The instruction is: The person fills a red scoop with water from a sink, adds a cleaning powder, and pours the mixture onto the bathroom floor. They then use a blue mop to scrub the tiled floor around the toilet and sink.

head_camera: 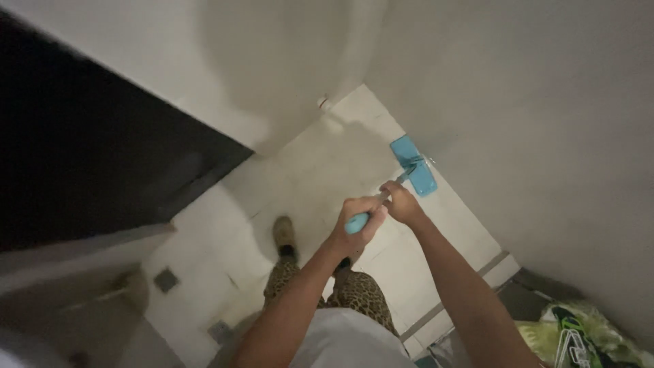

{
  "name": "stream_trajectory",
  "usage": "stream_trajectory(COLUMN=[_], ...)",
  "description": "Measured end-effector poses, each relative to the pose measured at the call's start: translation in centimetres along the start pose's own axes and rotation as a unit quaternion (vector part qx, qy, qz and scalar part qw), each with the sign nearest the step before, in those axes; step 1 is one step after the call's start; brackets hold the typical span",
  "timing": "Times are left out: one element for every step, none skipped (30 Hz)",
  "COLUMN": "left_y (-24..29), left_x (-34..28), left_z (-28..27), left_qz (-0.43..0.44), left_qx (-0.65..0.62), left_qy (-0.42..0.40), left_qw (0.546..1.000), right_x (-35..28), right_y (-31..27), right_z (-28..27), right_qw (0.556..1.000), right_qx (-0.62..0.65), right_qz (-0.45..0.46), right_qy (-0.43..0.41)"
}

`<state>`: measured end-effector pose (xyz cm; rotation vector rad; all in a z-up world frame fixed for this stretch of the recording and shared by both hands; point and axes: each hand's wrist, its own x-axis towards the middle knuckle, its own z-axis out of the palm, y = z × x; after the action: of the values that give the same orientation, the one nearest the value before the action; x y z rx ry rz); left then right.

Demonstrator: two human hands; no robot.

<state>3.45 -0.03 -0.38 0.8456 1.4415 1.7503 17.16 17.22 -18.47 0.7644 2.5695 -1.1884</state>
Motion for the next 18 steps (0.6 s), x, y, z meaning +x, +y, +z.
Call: stream_trajectory(left_y=[0.4, 0.6, 0.8, 1.0, 1.2, 1.4, 1.6, 1.8, 2.0, 2.3, 3.2, 4.2, 5.1, 6.5, 7.9, 9.3, 9.9, 10.5], left_x=[-0.1, -0.6, -1.1, -1.7, -2.5, -3.4, -4.4, -5.7, -7.2, -8.7, -9.9, -11.2, -12.8, -14.7, -16.4, -18.0, -19.2, -20.4], left_z=[0.1, 0.2, -0.1, -0.4, -0.6, -0.9, -1.3, -2.1, -2.9, -3.7, -4.7, -5.8, -7.0, -8.7, -10.3, -11.8, -13.3, -14.7], left_qz=[-0.002, -0.001, -0.002, -0.002, -0.003, 0.002, 0.009, 0.008, 0.007, 0.007, 0.003, 0.003, 0.007, 0.007, -0.015, -0.037, -0.035, -0.001], left_qx=[0.008, 0.01, 0.011, 0.012, 0.014, 0.02, 0.025, 0.026, 0.04, 0.054, 0.054, 0.072, 0.089, 0.088, 0.1, 0.111, 0.113, 0.14], left_qy=[0.009, 0.013, 0.02, 0.026, 0.028, 0.029, 0.029, 0.031, 0.03, 0.028, 0.029, 0.039, 0.049, 0.052, 0.075, 0.097, 0.099, 0.105], left_qw=[1.0, 1.0, 1.0, 1.0, 1.0, 0.999, 0.999, 0.999, 0.999, 0.998, 0.998, 0.997, 0.995, 0.995, 0.992, 0.988, 0.988, 0.985], right_x=[0.2, 0.4, 0.5, 0.7, 0.4, -0.1, -0.5, -0.9, -1.4, -1.9, -1.6, -1.5, -1.3, -2.1, -2.9, -3.6, -3.9, -4.3], right_y=[-0.2, -0.7, -1.4, -2.1, -2.7, -3.3, -4.0, -4.6, -5.3, -6.1, -5.4, -4.8, -4.4, -8.4, -12.3, -16.2, -18.7, -21.3], right_z=[0.1, 0.3, 0.9, 1.4, 2.2, 3.0, 4.0, 5.2, 6.5, 7.7, 10.3, 13.0, 15.8, 16.4, 16.9, 17.4, 18.2, 19.1], right_qw=[1.0, 1.0, 0.999, 0.996, 0.996, 0.994, 0.991, 0.991, 0.995, 0.997, 0.997, 0.995, 0.964, 0.963, 0.984, 0.993, 0.993, 0.991], right_qx=[0.006, 0.006, 0.005, 0.005, 0.005, 0.014, 0.023, 0.023, 0.022, 0.021, 0.022, -0.038, -0.099, -0.1, -0.047, 0.005, 0.005, 0.007], right_qz=[0.017, 0.013, 0.052, 0.092, 0.09, 0.112, 0.134, 0.132, 0.102, 0.071, 0.072, -0.088, -0.248, -0.25, -0.166, -0.08, -0.083, -0.075], right_qy=[0.013, 0.01, 0.008, 0.005, 0.003, 0.007, 0.011, 0.009, -0.002, -0.012, -0.015, -0.001, 0.015, 0.013, -0.037, -0.086, -0.086, -0.115])
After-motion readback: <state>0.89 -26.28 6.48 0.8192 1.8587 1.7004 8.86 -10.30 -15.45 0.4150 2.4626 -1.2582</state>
